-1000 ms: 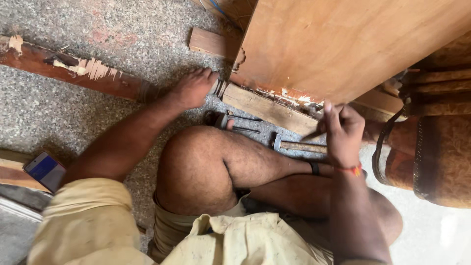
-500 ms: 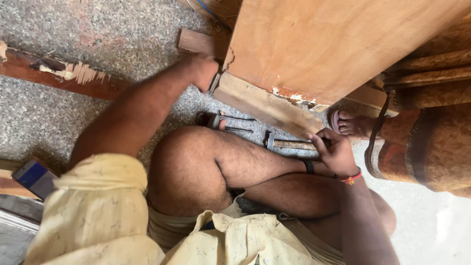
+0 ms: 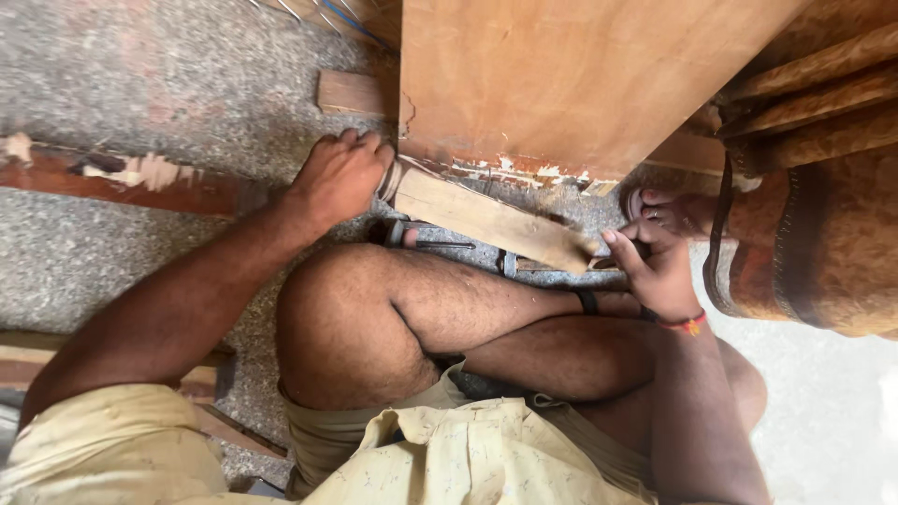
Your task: The person sits on the floor and uses a chisel and hammer to carve and shape a wooden frame. They repeatedly strike the chisel to remove wood shavings and adjust the tool position along the frame edge.
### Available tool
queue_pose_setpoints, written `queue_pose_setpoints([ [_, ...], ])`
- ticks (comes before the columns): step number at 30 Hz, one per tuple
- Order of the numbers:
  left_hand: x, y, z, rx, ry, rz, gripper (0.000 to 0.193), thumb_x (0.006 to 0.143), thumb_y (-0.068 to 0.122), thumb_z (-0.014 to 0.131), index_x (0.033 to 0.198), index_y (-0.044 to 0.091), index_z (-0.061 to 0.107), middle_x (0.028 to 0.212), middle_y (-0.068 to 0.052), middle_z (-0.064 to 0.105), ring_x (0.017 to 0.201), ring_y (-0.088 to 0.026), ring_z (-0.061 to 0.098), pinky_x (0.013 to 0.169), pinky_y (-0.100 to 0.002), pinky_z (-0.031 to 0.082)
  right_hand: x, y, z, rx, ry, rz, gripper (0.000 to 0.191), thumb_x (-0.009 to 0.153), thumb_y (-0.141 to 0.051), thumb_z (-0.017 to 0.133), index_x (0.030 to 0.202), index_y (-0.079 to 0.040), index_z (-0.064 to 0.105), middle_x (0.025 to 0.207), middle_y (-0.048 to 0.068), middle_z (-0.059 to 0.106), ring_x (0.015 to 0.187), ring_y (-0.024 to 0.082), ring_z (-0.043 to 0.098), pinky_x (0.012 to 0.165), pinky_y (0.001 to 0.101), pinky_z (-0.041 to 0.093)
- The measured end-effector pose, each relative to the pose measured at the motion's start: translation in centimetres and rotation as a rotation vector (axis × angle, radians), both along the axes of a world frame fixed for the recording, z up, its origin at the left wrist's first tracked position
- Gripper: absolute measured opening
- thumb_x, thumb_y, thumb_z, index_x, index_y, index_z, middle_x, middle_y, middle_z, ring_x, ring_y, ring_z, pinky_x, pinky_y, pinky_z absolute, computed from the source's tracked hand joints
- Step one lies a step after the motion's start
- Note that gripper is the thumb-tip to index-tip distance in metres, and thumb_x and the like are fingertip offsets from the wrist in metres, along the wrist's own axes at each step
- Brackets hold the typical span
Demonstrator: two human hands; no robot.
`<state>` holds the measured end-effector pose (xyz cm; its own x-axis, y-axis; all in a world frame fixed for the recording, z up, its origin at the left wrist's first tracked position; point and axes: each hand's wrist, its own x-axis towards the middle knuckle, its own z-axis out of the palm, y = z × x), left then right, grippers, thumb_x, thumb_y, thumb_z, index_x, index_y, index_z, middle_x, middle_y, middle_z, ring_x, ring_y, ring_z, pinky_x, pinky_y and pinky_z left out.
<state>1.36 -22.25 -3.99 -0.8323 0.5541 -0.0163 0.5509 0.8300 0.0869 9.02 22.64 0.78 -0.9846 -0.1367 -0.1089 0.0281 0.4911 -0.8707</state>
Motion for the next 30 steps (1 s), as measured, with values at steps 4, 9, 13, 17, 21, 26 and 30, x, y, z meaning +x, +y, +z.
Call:
queue_pose_setpoints([
  [4, 2.2, 0.0, 6.8, -0.027, 0.373, -0.051, 0.017, 0.088, 0.012, 0.066, 0.105, 0.011, 0.067, 0.110, -0.007, 0.063, 0.110, -0.026, 0.058, 0.090, -0.043, 0.050, 1.7, 1.3, 1.4, -0.001, 0.181, -0.020, 0.025, 0.105, -0.014, 0.071, 0.084, -0.001, 0.064, 0.077, -0.001, 0.063, 0.071, 0.005, 0.054, 0.065, 0.0222, 0.044],
  [9, 5.1, 1.8, 14.3, -0.139, 0.718, -0.164, 0.025, 0.090, 0.019, 0.064, 0.114, 0.014, 0.068, 0.114, -0.004, 0.060, 0.114, -0.023, 0.054, 0.091, -0.039, 0.044, 3.7, 1.7, 1.8, -0.099, 0.114, -0.155, 0.027, 0.103, -0.016, 0.071, 0.083, 0.000, 0.065, 0.073, -0.002, 0.060, 0.066, 0.005, 0.053, 0.058, 0.0236, 0.047],
  [13, 8.0, 3.8, 18.2, -0.079, 0.541, -0.213, 0.026, 0.088, 0.011, 0.064, 0.113, 0.012, 0.067, 0.112, -0.007, 0.057, 0.112, -0.027, 0.054, 0.091, -0.042, 0.045, 5.0, 1.6, 1.3, -0.237, 0.014, -0.201, 0.027, 0.098, -0.021, 0.070, 0.079, -0.002, 0.064, 0.069, -0.004, 0.057, 0.055, 0.006, 0.057, 0.044, 0.0267, 0.049],
  [17, 10.7, 5.8, 20.0, 0.173, 0.379, -0.285, 0.046, 0.082, -0.007, 0.069, 0.124, 0.010, 0.066, 0.116, -0.010, 0.054, 0.116, -0.029, 0.056, 0.099, -0.043, 0.049, 6.5, 1.6, 0.4, -0.093, 0.261, -0.141, 0.028, 0.100, -0.024, 0.075, 0.084, -0.003, 0.065, 0.069, -0.004, 0.056, 0.061, 0.005, 0.049, 0.053, 0.0240, 0.041],
  [21, 14.4, 8.3, 19.5, 0.677, 0.156, -0.221, 0.065, 0.063, 0.001, 0.090, 0.121, 0.006, 0.060, 0.119, -0.018, 0.052, 0.113, -0.037, 0.058, 0.095, -0.043, 0.051, 8.0, 1.3, -0.2, -0.133, 0.346, -0.144, 0.033, 0.102, -0.027, 0.075, 0.084, -0.003, 0.061, 0.069, -0.003, 0.053, 0.062, 0.006, 0.045, 0.055, 0.0257, 0.039],
  [26, 16.3, 14.4, 16.8, 0.958, 0.035, -0.109, 0.072, 0.068, -0.005, 0.091, 0.130, 0.012, 0.059, 0.127, -0.010, 0.061, 0.122, -0.025, 0.063, 0.106, -0.035, 0.053, 8.5, 0.9, 0.6, -0.211, 0.271, -0.281, 0.038, 0.104, -0.030, 0.072, 0.079, -0.005, 0.058, 0.064, -0.002, 0.057, 0.058, 0.005, 0.048, 0.054, 0.0245, 0.040],
  [30, 14.7, 18.2, 14.1, 1.370, -0.142, -0.053, 0.085, 0.076, 0.004, 0.088, 0.147, 0.016, 0.044, 0.127, -0.006, 0.060, 0.122, -0.019, 0.061, 0.108, -0.035, 0.055, 8.4, 1.6, 0.8, -0.364, 0.213, -0.336, 0.037, 0.103, -0.030, 0.070, 0.077, -0.008, 0.056, 0.063, -0.003, 0.057, 0.056, 0.006, 0.049, 0.053, 0.0240, 0.042],
])
